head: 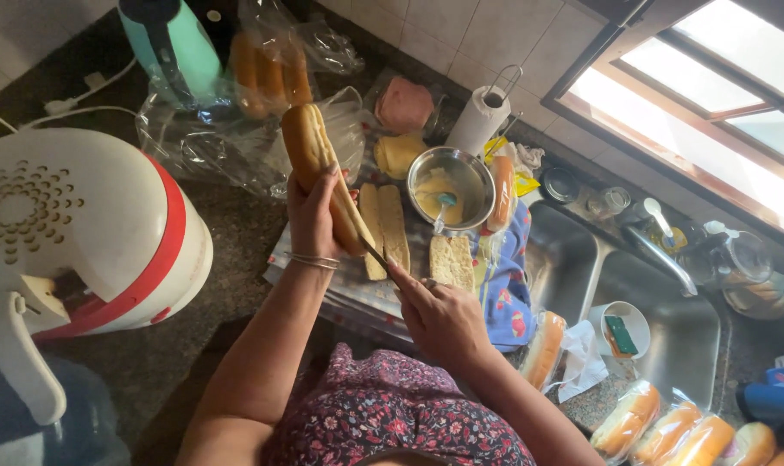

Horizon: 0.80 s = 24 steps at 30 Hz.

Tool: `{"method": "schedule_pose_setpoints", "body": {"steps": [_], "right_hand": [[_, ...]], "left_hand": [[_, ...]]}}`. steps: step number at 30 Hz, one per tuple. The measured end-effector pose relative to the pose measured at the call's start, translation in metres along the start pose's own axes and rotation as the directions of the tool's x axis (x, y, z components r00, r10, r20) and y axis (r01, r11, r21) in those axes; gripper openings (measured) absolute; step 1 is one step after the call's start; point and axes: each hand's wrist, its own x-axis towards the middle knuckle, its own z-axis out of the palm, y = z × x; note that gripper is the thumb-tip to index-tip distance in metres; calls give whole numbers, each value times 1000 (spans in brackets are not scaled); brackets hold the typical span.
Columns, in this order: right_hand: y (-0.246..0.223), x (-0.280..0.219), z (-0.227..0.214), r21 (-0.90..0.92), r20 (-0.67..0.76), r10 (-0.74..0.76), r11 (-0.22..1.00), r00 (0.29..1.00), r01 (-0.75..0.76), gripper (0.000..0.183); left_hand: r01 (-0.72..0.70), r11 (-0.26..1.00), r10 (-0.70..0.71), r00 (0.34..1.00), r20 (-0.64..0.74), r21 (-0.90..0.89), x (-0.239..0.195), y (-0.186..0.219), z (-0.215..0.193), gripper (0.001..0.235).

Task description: Preparing sandwiches by slicing bread rolls, spreading a mixture inside, and adding cheese slices.

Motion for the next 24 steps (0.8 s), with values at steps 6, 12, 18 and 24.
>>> {"method": "schedule_pose_setpoints", "body": {"steps": [6,12,18,24], "right_hand": [[11,7,48,13,-52,-6,1000,999,6,52],[4,-16,19,-27,-7,16,999,1000,-17,47],[11,-3,76,30,-101,-1,1000,995,4,49],[16,-33,68,53,-53,23,998,998,-20,54]], "left_hand": [[-12,1000,12,1000,-28,-22,-4,-13,8,60],[17,997,-19,1000,-20,-71,7,-5,-1,57],[34,987,-47,996,-80,-155,1,-14,6,53],[98,979,-111,992,-62,-179,12,-34,-9,65]]}}
